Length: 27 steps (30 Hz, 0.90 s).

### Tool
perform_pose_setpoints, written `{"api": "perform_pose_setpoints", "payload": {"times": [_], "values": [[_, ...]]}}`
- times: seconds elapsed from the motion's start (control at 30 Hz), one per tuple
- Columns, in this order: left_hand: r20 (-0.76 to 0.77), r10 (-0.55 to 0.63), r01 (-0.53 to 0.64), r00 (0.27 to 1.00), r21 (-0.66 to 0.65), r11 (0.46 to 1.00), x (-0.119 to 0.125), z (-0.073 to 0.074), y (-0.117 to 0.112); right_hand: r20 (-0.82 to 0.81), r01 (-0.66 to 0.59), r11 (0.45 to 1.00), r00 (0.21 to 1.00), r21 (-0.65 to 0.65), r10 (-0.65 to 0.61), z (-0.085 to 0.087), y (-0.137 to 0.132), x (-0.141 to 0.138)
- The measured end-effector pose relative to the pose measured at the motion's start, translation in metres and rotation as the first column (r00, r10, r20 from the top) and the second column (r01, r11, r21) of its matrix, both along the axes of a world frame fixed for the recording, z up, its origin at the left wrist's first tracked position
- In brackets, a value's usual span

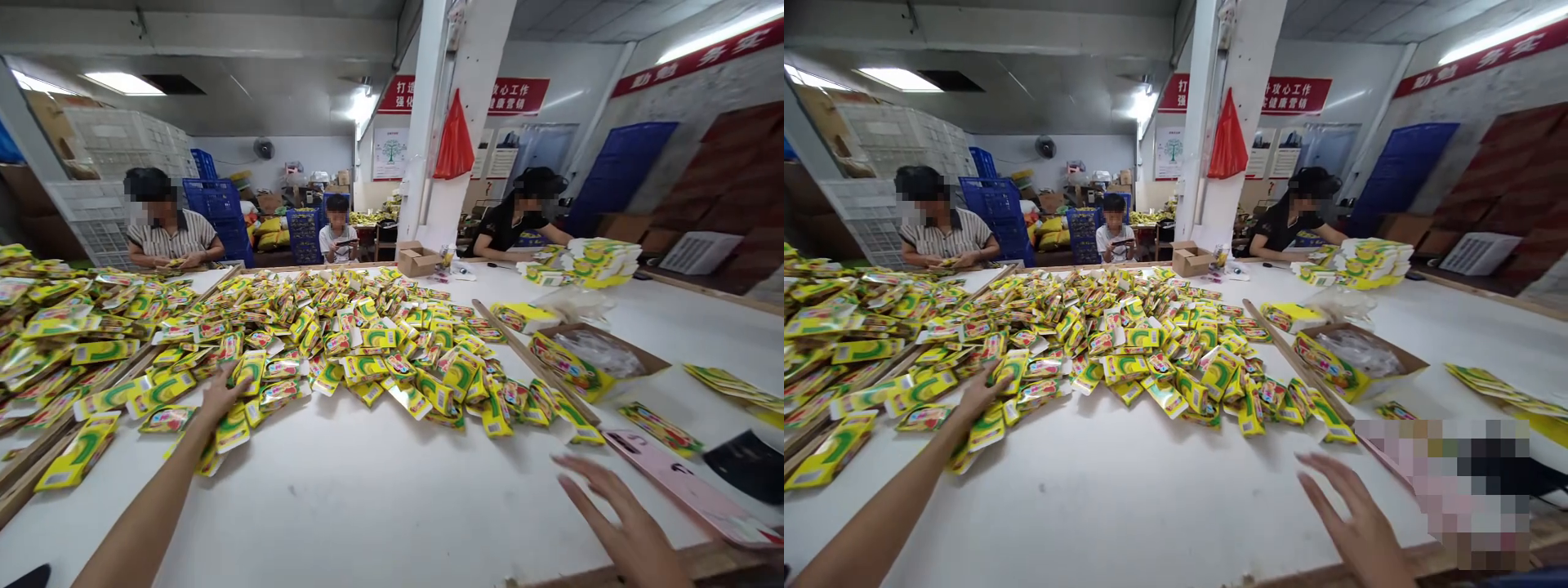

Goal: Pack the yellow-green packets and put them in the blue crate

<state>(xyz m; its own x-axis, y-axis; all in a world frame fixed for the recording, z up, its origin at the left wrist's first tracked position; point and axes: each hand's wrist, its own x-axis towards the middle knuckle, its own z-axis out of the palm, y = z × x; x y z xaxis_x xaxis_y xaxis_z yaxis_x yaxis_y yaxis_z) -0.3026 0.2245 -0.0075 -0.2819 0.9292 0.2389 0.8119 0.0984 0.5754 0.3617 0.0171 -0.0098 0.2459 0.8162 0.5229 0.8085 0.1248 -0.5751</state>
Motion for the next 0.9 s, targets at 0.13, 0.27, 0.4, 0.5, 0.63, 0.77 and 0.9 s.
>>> {"api": "perform_pose_setpoints", "payload": {"times": [0.13, 0.27, 0.4, 0.5, 0.63, 0.77, 0.9], "values": [[0.155, -0.238, 0.233, 0.959, 0.046, 0.971, 0.061, -0.016, -0.005, 0.011, 0.0, 0.997, 1.0, -0.073, 0.001, 0.029, 0.121, -0.023], [0.225, -0.282, 0.272, 0.933, 0.076, 0.959, 0.083, -0.022, -0.024, 0.055, 0.031, 0.945, 0.998, -0.327, -0.014, 0.042, 0.206, -0.057], [0.262, -0.323, 0.314, 0.909, 0.077, 0.946, 0.086, -0.022, -0.051, 0.13, -0.109, 0.891, 0.974, -0.44, 0.183, 0.035, 0.213, -0.103], [0.291, -0.407, 0.407, 0.866, 0.062, 0.911, 0.102, -0.019, -0.076, 0.078, -0.31, 0.858, 0.925, -0.409, 0.371, 0.025, 0.182, -0.13], [0.305, -0.447, 0.455, 0.841, 0.049, 0.889, 0.133, -0.014, -0.107, -0.044, -0.482, 0.776, 0.859, -0.407, 0.511, 0.015, 0.128, -0.147], [0.28, -0.486, 0.506, 0.828, 0.001, 0.863, 0.144, -0.007, -0.131, -0.082, -0.548, 0.74, 0.821, -0.39, 0.565, 0.02, 0.084, -0.144], [0.146, -0.364, 0.357, 0.92, 0.07, 0.931, 0.146, 0.006, -0.155, 0.079, -0.331, 0.921, 0.932, -0.204, 0.353, 0.039, 0.039, -0.142]]}}
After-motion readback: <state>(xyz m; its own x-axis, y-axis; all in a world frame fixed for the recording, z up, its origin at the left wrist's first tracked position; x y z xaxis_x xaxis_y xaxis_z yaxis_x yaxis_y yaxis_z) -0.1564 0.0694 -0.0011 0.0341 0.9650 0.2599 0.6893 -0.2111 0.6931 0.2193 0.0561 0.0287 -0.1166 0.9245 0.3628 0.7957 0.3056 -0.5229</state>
